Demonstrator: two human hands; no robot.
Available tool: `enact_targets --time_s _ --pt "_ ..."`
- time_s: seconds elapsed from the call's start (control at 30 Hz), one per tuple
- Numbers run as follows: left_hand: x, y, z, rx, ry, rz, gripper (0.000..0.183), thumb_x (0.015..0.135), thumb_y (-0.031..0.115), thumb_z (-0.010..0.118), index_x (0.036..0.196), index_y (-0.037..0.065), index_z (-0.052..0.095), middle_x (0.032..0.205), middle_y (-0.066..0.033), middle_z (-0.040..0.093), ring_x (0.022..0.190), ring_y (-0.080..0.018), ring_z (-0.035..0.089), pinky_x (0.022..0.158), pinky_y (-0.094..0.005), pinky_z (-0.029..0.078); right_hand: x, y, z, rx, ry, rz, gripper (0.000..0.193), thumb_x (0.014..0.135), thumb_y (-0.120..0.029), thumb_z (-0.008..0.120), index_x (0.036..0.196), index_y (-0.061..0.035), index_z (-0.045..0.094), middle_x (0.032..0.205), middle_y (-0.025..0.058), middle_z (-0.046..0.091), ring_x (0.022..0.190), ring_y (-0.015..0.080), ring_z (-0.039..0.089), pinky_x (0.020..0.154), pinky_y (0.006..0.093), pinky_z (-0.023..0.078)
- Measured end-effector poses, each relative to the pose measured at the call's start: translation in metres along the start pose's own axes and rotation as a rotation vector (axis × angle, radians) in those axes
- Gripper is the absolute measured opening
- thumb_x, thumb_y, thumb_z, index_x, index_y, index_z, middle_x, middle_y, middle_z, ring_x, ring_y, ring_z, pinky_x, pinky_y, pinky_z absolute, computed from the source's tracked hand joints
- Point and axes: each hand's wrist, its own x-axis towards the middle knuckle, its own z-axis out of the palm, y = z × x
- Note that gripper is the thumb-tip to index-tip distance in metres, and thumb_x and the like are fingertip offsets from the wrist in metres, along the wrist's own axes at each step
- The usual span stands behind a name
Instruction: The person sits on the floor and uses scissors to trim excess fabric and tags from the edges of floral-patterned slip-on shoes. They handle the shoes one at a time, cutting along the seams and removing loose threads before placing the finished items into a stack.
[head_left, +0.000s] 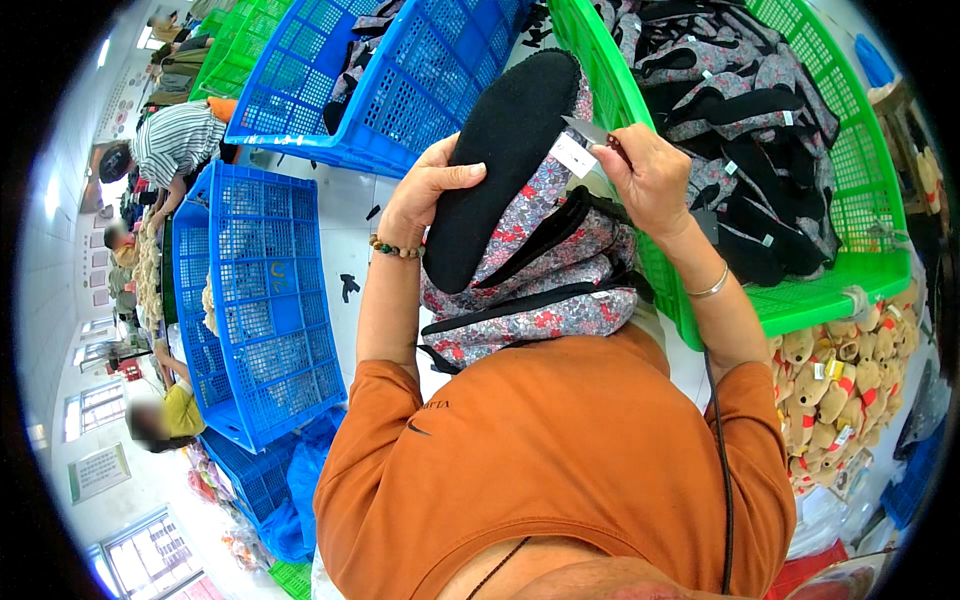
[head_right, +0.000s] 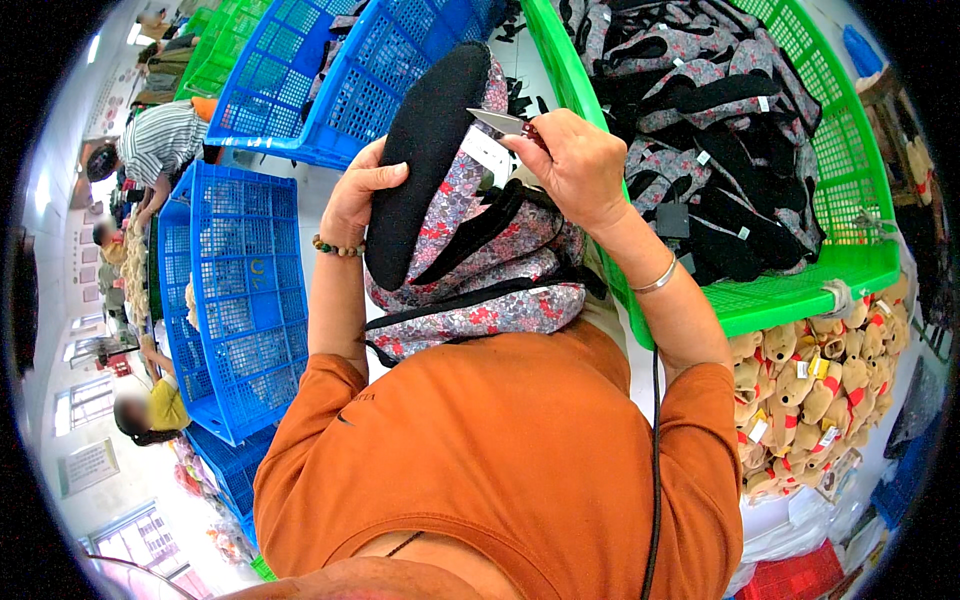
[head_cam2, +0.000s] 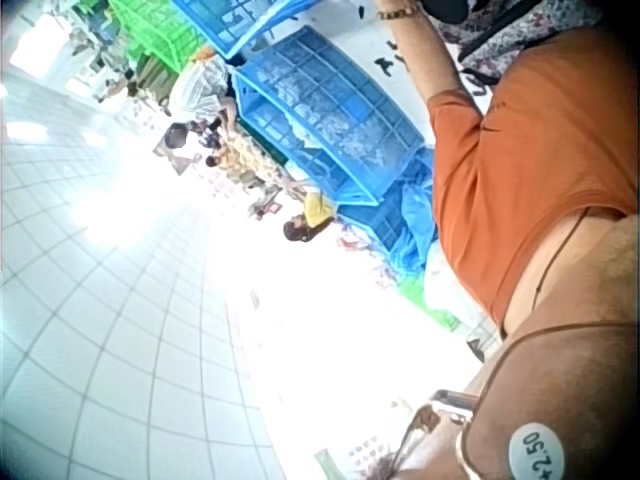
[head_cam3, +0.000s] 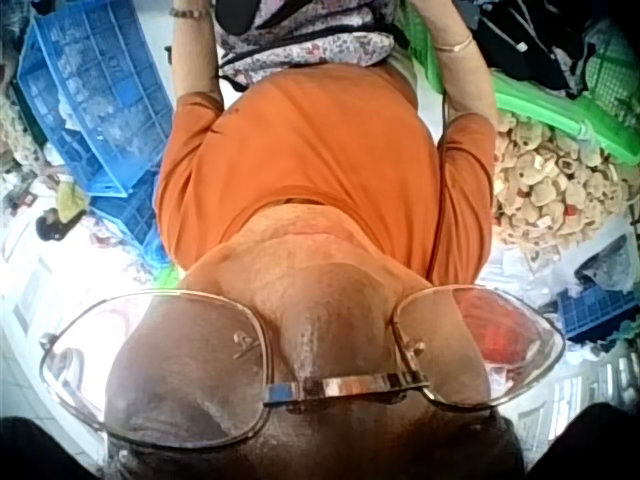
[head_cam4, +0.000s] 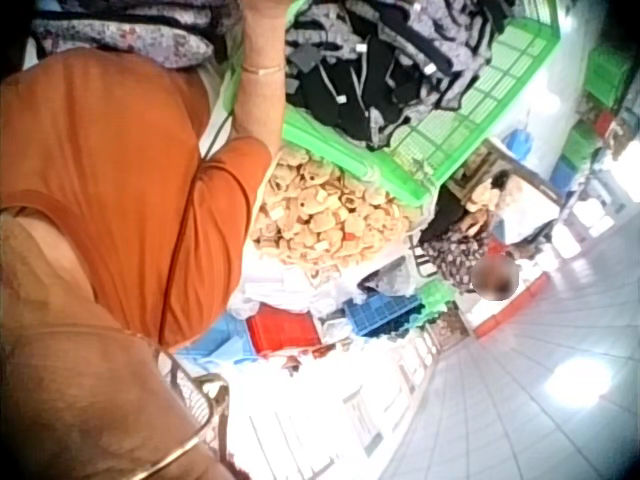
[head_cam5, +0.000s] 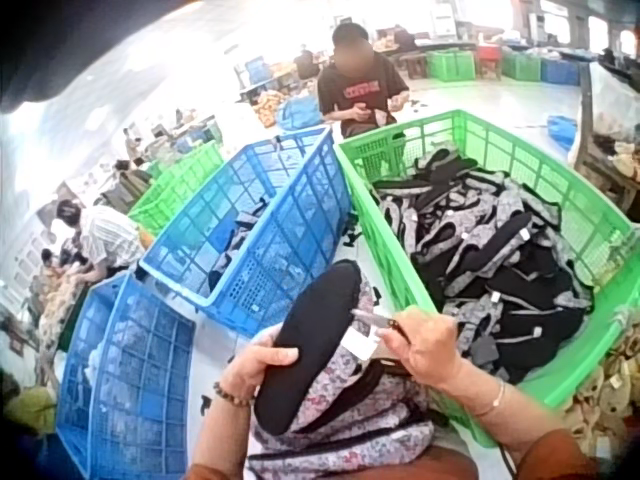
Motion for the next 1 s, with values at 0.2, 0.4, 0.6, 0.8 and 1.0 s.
enact_targets --time_s 0.2,0.4,0.6,0.8,1.0 --pt "0.000 -0.001 -0.003 -0.038 -0.040 -0.001 0.059 0.075 0.006 0.070 0.126 -0.007 0.044 0.114 -0.0144 0.059 0.097 -0.0181 0.062 0.085 -0.0272 0.050 0.000 0.011 0.003 0.135 0.016 0.372 0.029 0.087 -0.032 0.059 0.080 -0.0036 0.059 0.068 0.0143 0.057 0.058 0.0309 0.057 0.051 0.0360 0.043" --pt "0.000 0.001 -0.001 -0.055 -0.033 -0.016 0.062 0.074 0.007 0.071 0.127 -0.006 0.043 0.116 -0.0139 0.058 0.098 -0.0186 0.061 0.086 -0.0290 0.050 0.003 0.002 -0.002 0.190 -0.119 0.125 0.027 0.087 -0.028 0.059 0.076 -0.0027 0.057 0.068 0.0141 0.056 0.060 0.0322 0.056 0.054 0.0372 0.043" --pt "-0.001 0.000 -0.008 -0.097 -0.070 0.015 0.056 0.076 0.008 0.068 0.126 -0.004 0.045 0.114 -0.0130 0.059 0.098 -0.0194 0.061 0.087 -0.0312 0.050 0.000 0.025 0.010 0.266 -0.045 0.290 0.041 0.094 -0.038 0.048 0.074 -0.0033 0.059 0.059 0.0121 0.053 0.054 0.0260 0.054 0.051 0.0341 0.041" --pt "0.010 -0.006 -0.022 -0.123 0.053 -0.057 0.038 0.084 0.012 0.062 0.116 -0.005 0.052 0.101 -0.0141 0.064 0.082 -0.0185 0.066 0.072 -0.0283 0.057 -0.006 -0.001 0.007 0.497 -0.274 0.258 0.016 0.085 -0.016 0.062 0.085 -0.0012 0.058 0.066 -0.0031 0.046 0.058 0.0028 0.037 0.051 0.0205 0.031" --pt "0.014 -0.011 -0.025 -0.301 0.017 -0.192 0.029 0.087 0.013 0.060 0.107 -0.007 0.054 0.093 -0.0182 0.065 0.072 -0.0213 0.068 0.062 -0.0288 0.059 -0.016 0.010 0.022 0.556 -0.185 0.391 0.018 0.084 -0.015 0.067 0.087 0.0011 0.060 0.062 -0.0049 0.046 0.056 0.0027 0.037 0.048 0.0196 0.032"
